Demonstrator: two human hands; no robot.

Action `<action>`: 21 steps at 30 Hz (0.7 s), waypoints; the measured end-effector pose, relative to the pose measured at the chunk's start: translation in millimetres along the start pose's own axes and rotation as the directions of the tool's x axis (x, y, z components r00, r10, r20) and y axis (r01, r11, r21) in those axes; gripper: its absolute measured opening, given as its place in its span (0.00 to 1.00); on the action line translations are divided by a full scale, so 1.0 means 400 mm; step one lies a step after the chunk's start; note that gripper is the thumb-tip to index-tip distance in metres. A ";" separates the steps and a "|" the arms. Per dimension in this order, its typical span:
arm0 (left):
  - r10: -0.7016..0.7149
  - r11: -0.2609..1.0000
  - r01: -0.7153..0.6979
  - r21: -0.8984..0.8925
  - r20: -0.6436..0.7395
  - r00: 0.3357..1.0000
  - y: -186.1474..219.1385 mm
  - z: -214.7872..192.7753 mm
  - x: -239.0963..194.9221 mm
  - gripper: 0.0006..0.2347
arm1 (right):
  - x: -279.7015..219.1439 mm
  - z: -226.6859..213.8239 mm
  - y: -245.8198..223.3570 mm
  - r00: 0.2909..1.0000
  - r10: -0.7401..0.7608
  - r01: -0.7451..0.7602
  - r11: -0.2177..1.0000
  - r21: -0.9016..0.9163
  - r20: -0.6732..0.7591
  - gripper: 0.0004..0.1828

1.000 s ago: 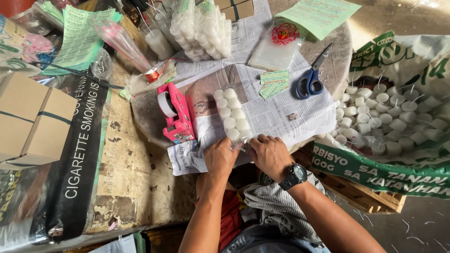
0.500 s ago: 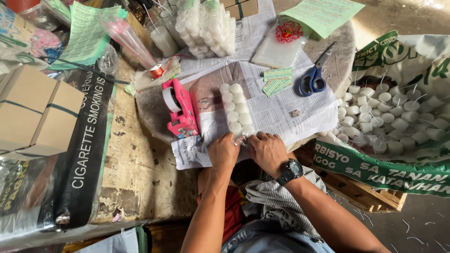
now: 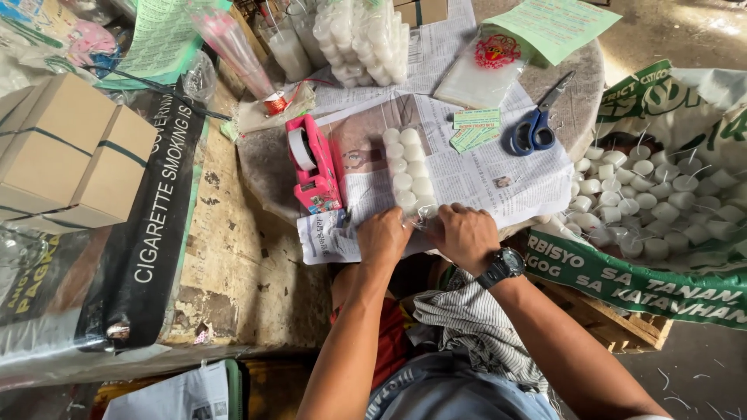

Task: Manually arranging small white candles into rows and placing them into plastic bags for packaging.

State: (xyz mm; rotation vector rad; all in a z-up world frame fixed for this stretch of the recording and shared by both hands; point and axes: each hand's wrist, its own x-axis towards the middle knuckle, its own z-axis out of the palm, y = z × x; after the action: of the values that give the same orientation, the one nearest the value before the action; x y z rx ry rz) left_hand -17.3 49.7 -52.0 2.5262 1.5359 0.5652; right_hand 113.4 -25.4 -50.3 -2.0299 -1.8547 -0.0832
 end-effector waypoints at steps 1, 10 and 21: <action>0.001 1.000 -0.001 -0.004 0.000 1.000 0.001 -0.014 0.007 0.07 | 0.010 -0.011 -0.004 1.000 0.001 -0.001 1.000 -0.004 0.000 0.14; -0.031 0.999 0.030 0.035 0.031 0.999 -0.020 -0.028 0.007 0.12 | 0.060 0.082 0.033 0.993 0.104 -0.097 0.988 -0.116 0.057 0.17; 0.036 0.997 -0.027 0.067 -0.138 0.990 -0.045 0.048 0.025 0.11 | 0.045 0.076 0.022 0.998 0.026 -0.030 0.998 -0.050 -0.064 0.09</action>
State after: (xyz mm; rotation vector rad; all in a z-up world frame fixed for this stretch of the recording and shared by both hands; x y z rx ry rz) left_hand -20.7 68.3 -72.8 2.6135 1.5872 0.7223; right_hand 117.5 1.0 -74.9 -2.0618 -1.8021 -0.1868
